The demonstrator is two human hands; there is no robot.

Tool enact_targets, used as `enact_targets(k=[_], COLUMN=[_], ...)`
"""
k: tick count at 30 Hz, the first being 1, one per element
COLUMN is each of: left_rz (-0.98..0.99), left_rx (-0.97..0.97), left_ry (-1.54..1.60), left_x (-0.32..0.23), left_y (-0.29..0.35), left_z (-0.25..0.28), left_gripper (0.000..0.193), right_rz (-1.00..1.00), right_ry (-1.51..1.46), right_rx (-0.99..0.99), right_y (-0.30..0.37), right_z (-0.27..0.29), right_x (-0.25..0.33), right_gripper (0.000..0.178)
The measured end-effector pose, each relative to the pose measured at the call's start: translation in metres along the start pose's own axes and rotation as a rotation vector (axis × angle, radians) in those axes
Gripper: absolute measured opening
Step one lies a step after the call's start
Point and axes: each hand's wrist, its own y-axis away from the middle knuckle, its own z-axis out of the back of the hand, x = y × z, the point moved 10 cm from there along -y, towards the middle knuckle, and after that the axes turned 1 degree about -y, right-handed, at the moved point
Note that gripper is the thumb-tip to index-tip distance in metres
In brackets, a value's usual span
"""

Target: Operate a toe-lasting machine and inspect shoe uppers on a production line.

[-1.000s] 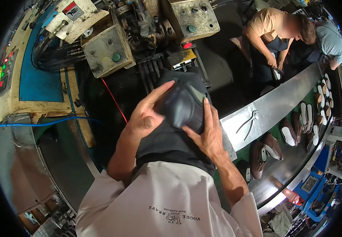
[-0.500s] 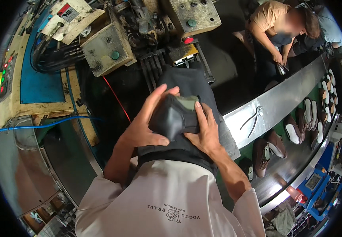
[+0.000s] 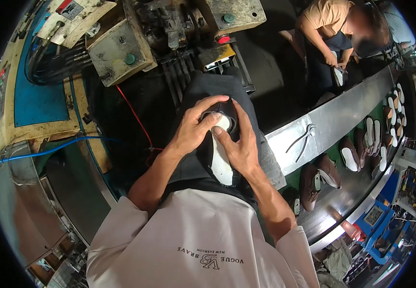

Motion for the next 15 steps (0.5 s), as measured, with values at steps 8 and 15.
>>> enact_targets(k=[8,15], left_rz=[0.15,0.145], left_rx=[-0.073,0.158], left_ry=[0.333,0.613], left_x=[0.043,0.04], left_y=[-0.01,-0.001], left_z=[-0.027,-0.046], left_gripper=[0.048,0.074], right_rz=[-0.09,-0.146], right_ry=[-0.218,-0.316], right_rx=[-0.086,0.096], right_y=[-0.006,0.006], right_z=[0.02,0.023], right_x=[-0.034,-0.05], right_gripper=[0.075,0.081])
